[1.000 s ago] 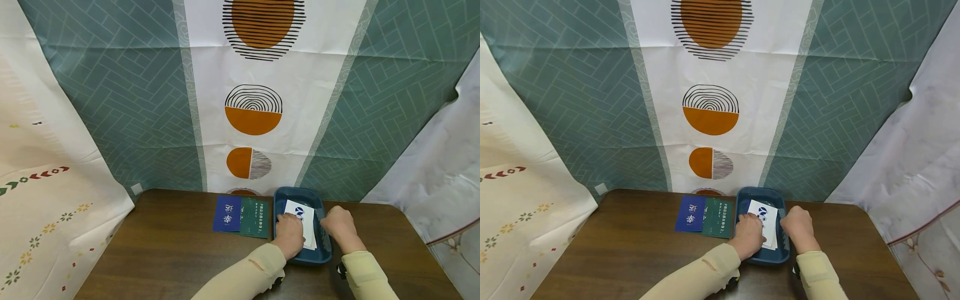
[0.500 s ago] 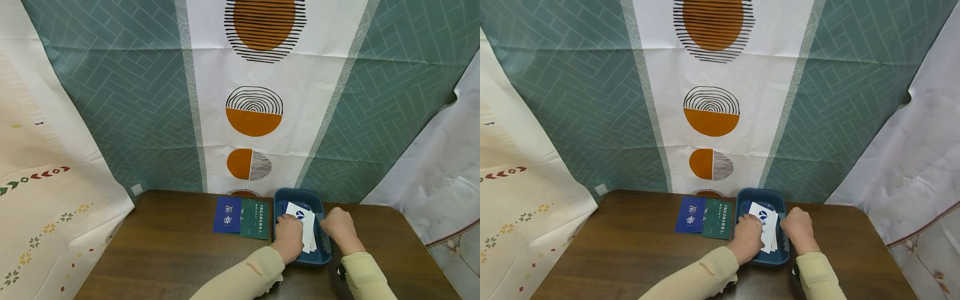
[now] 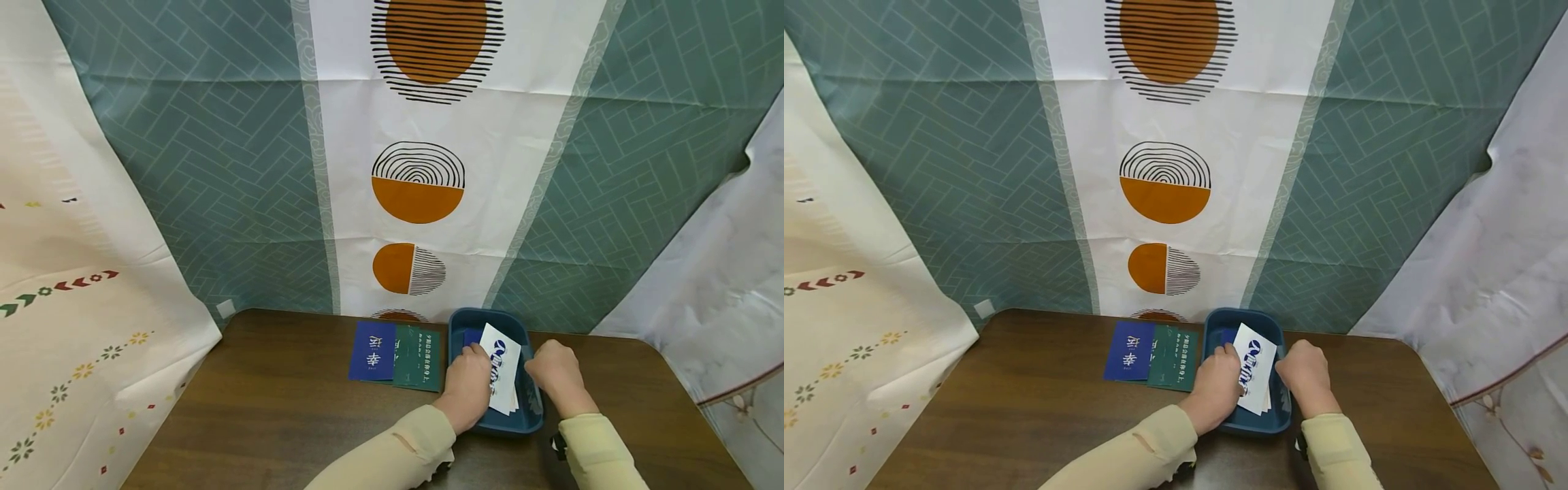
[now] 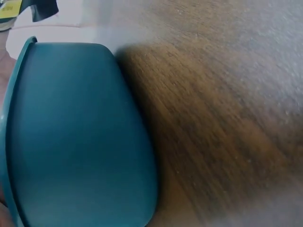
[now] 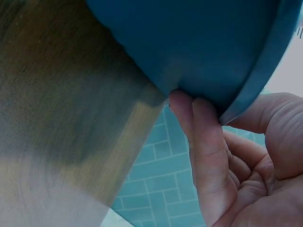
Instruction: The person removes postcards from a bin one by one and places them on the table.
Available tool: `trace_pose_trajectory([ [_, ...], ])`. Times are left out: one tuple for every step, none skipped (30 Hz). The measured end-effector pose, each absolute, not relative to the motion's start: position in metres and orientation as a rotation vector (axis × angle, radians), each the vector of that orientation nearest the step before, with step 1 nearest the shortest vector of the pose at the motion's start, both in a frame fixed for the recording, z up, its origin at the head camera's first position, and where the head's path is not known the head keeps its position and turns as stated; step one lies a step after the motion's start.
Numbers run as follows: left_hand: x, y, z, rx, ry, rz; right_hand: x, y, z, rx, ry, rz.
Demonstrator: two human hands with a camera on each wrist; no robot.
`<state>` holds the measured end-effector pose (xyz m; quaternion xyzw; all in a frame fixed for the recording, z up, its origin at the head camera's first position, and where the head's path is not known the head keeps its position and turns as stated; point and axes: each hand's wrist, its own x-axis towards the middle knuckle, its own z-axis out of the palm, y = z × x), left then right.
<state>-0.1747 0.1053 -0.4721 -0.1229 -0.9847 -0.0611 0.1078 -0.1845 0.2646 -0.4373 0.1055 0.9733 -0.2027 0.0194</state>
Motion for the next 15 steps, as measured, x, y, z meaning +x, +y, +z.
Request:
trace_pose_trajectory([
  [-0.175, 0.104, -0.472, -0.381, -2.899, -0.213, -0.185, 0.265, -0.437, 0.327, 3.021, -0.627],
  [-0.175, 0.103, -0.471, -0.398, -2.903, -0.248, -0.185, 0.264, -0.437, 0.326, 3.023, -0.625],
  [-0.175, 0.101, -0.470, -0.417, -2.905, -0.292, -0.185, 0.264, -0.437, 0.325, 3.022, -0.623],
  [-0.175, 0.100, -0.469, -0.435, -2.907, -0.325, -0.185, 0.264, -0.437, 0.326, 3.021, -0.624],
  [-0.175, 0.098, -0.469, -0.452, -2.905, -0.364, -0.184, 0.264, -0.437, 0.327, 3.019, -0.627],
  [-0.175, 0.097, -0.468, -0.465, -2.904, -0.401, -0.184, 0.264, -0.437, 0.327, 3.016, -0.627],
  [-0.175, 0.096, -0.466, -0.473, -2.906, -0.449, -0.184, 0.263, -0.437, 0.324, 3.018, -0.626],
  [-0.174, 0.094, -0.465, -0.476, -2.909, -0.490, -0.183, 0.263, -0.436, 0.322, 3.017, -0.626],
  [-0.174, 0.093, -0.463, -0.476, -2.912, -0.530, -0.183, 0.263, -0.436, 0.319, 3.020, -0.623],
  [-0.173, 0.092, -0.462, -0.471, -2.915, -0.566, -0.183, 0.263, -0.435, 0.315, 3.023, -0.624],
  [-0.172, 0.091, -0.460, -0.463, -2.919, -0.611, -0.182, 0.263, -0.435, 0.312, 3.026, -0.621],
  [-0.172, 0.090, -0.458, -0.455, -2.920, -0.644, -0.182, 0.263, -0.434, 0.308, 3.031, -0.616],
  [-0.171, 0.089, -0.457, -0.447, -2.918, -0.676, -0.182, 0.263, -0.434, 0.305, 3.035, -0.613],
  [-0.170, 0.088, -0.455, -0.441, -2.915, -0.701, -0.182, 0.263, -0.433, 0.305, 3.036, -0.610],
  [-0.170, 0.087, -0.454, -0.432, -2.912, -0.734, -0.182, 0.263, -0.433, 0.303, 3.039, -0.605],
])
